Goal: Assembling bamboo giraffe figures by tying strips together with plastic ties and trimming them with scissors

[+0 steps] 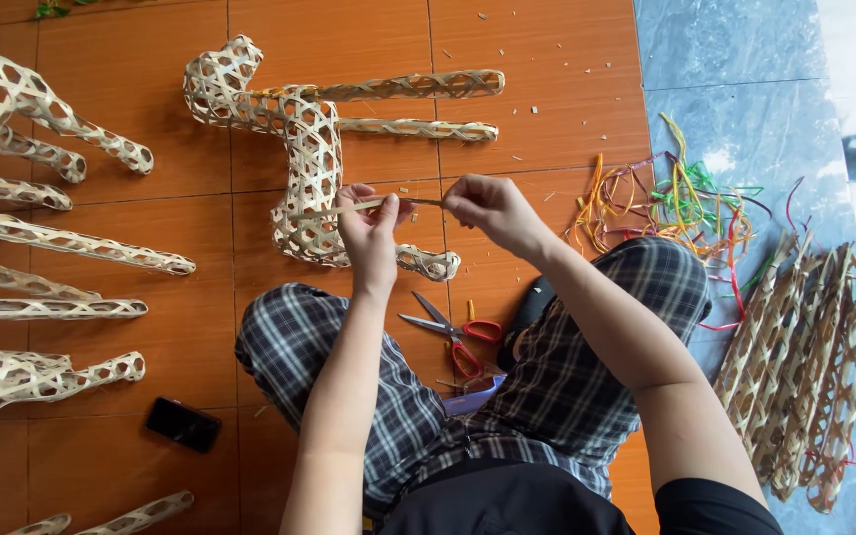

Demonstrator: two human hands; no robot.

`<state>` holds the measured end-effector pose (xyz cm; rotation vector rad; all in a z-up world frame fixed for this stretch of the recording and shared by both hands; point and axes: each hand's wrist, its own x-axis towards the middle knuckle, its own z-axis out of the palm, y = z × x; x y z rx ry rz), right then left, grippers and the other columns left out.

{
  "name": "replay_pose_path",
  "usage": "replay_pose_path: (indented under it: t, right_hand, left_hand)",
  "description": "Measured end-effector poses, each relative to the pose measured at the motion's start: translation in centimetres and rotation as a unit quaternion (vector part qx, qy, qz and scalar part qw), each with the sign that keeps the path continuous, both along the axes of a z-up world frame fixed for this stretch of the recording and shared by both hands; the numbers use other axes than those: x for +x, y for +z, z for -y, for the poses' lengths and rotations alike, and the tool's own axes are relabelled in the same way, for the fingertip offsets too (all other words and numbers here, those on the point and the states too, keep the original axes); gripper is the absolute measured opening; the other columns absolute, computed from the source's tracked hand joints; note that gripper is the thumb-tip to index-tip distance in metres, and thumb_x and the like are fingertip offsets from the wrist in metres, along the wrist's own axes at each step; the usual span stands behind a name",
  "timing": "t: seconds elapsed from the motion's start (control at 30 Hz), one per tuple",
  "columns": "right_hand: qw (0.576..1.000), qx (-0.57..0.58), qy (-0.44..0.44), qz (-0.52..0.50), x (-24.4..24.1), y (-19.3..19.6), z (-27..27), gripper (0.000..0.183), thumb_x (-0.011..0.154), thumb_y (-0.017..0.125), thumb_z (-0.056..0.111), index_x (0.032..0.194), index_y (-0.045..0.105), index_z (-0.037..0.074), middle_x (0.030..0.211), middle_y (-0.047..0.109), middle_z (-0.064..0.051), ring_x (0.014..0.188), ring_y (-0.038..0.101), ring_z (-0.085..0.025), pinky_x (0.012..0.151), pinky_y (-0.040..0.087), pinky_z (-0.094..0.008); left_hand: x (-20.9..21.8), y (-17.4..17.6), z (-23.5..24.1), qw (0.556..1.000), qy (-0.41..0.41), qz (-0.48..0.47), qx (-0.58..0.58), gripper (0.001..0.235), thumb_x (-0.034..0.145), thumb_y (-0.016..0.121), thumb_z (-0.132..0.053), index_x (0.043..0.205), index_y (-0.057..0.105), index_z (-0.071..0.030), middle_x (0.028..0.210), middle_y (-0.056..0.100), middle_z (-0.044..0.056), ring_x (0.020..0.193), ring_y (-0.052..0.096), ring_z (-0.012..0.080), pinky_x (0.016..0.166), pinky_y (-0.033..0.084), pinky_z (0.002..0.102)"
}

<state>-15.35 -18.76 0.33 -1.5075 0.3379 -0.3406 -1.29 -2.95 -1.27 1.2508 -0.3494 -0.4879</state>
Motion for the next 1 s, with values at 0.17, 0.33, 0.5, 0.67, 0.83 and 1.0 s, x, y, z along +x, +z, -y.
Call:
replay_pose_path:
  t: [0.17,0.33,0.5,0.67,0.83,1.0]
  right_hand:
    - [0.994,0.078,0.036,0.067,-0.9,-1.0,0.7,0.038,0.115,0.056,0.018,0.145,0.065,-0.003,0.119,0.077,-0.022,0.11,0.073,-0.023,0.09,0.06,-0.032]
    - [0.985,-0.104,0.037,0.132,-2.3,-1.3,-1.3,0.02,0.103,0.079,0.006,0.123,0.08,0.001,0.14,0.067,-0.028,0.131,0.067,-0.04,0.108,0.053,-0.053]
    - [0.991,0.011,-0.026,0.13,-4.4,-1.0,-2.8,0.017,0.111,0.061,0.006,0.104,0.07,-0.006,0.078,0.07,-0.02,0.07,0.043,-0.013,0.064,0.033,-0.028]
    - [0.998,-0.05,-0.017,-0.047,-6.4,-4.0,-2.6,0.014,0.109,0.066,0.006,0.113,0.077,0.001,0.072,0.063,-0.011,0.068,0.051,-0.014,0.064,0.043,-0.028]
    - [0.967,-0.037,-0.006,-0.253,-4.9,-11.3,-3.9,0.012,0.094,0.077,0.008,0.101,0.081,-0.001,0.072,0.071,-0.011,0.063,0.062,-0.012,0.055,0.046,-0.024]
    - [0.939,0.007,-0.056,-0.338,-2.7,-14.5,-4.5,0.018,0.089,0.077,0.015,0.077,0.072,0.003,0.05,0.059,-0.008,0.044,0.055,-0.009,0.038,0.04,-0.023]
  left_hand:
    - [1.0,-3.3,-0.4,0.975,-0.086,-0.182,-0.098,0.033,0.105,0.068,0.002,0.129,0.047,-0.008,0.101,0.071,0.017,0.089,0.083,0.0309,0.086,0.075,0.041]
    - [-1.6,-5.5,-0.7,0.942,-0.145,-0.283,-0.111,0.035,0.104,0.068,0.004,0.132,0.049,-0.006,0.098,0.073,0.02,0.086,0.083,0.0344,0.08,0.075,0.045]
    - [-3.3,-7.2,-1.9,0.919,-0.267,-0.274,0.094,0.047,0.09,0.095,-0.029,0.113,0.067,0.001,0.08,0.077,0.021,0.066,0.082,0.0308,0.062,0.072,0.046]
    - [-5.8,-14.9,-5.4,0.957,0.054,-0.211,0.192,0.022,0.095,0.08,-0.02,0.105,0.068,-0.004,0.069,0.068,0.01,0.057,0.07,0.0143,0.058,0.058,0.026]
    - [-10.5,-26.1,-5.1,0.907,0.088,-0.394,0.12,0.086,0.097,0.086,-0.028,0.16,0.038,0.005,0.135,0.056,0.02,0.129,0.061,0.0293,0.121,0.045,0.054]
    - [-10.3,-22.8,-3.1,0.872,-0.005,-0.485,-0.067,0.087,0.114,0.063,-0.055,0.171,0.02,-0.006,0.179,0.02,0.026,0.168,0.017,0.0418,0.138,0.012,0.058]
